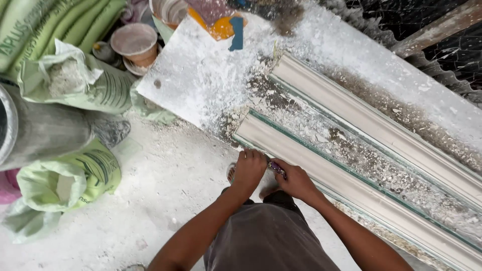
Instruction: Scraping and cleaning excess material from decorative gypsum moldings using a putty knife.
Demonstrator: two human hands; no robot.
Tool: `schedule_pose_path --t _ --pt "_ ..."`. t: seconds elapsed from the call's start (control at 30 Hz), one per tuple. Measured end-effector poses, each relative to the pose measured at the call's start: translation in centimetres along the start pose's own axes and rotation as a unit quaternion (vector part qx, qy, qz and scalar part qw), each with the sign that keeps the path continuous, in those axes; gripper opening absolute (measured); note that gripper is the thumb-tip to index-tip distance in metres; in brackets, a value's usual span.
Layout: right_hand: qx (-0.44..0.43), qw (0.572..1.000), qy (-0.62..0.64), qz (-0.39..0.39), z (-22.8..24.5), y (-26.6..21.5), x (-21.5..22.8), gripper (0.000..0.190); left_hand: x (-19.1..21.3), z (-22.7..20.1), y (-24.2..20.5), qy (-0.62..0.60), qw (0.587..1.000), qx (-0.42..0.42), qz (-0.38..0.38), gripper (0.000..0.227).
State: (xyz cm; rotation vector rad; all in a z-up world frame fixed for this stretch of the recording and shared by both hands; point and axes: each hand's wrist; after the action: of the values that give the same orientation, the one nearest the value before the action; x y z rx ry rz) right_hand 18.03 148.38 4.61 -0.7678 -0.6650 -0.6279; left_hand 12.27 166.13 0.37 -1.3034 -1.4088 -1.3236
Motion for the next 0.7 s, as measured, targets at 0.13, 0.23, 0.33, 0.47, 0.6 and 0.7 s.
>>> schedule_pose_path --t 0.13,0.23,0.33,0.47,0.6,0.7 --pt "-0.051 0.999 -0.007 0.018 1.6 0.5 -0.5 0.053 -0.9 1.0 -0.1 -0.022 0.999 0.023 0.035 0.013" --pt "-0.038 0.999 0.008 0.001 -0.8 -1.2 -0.9 0.048 -2.0 -1.0 -0.5 -0.014 0.996 0.023 0.089 0.009" --pt "0.047 0.998 0.005 -0.051 -2.5 -0.2 -2.4 0.048 -4.1 -0.2 -0.6 -0.042 0.998 -0.005 0.050 0.012" --pt "0.006 0.999 0.004 -0.051 0.8 -1.0 -2.0 0.045 -2.5 0.3 -1.2 -0.060 0.997 0.022 0.045 0.039" --pt "-0.063 0.998 0.021 0.011 0.4 -1.1 -1.1 0.050 -3.2 -1.2 -0.7 -0.049 0.997 0.066 0.012 0.016" --pt "0.026 0.999 0.002 -0.025 -1.8 0.7 -4.0 0.048 -4.1 0.0 -1.2 -0.027 0.999 0.022 0.030 0.014"
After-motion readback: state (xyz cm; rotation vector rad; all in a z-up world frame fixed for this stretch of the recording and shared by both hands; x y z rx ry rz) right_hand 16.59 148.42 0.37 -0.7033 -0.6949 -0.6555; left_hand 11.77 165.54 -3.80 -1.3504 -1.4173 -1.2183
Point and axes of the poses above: each hand's wrist, its own y-axis towards the middle knuckle, its own x-axis out of the back of the hand, z = x × y, and after that the axes turned 8 degrees about -y, right-handed
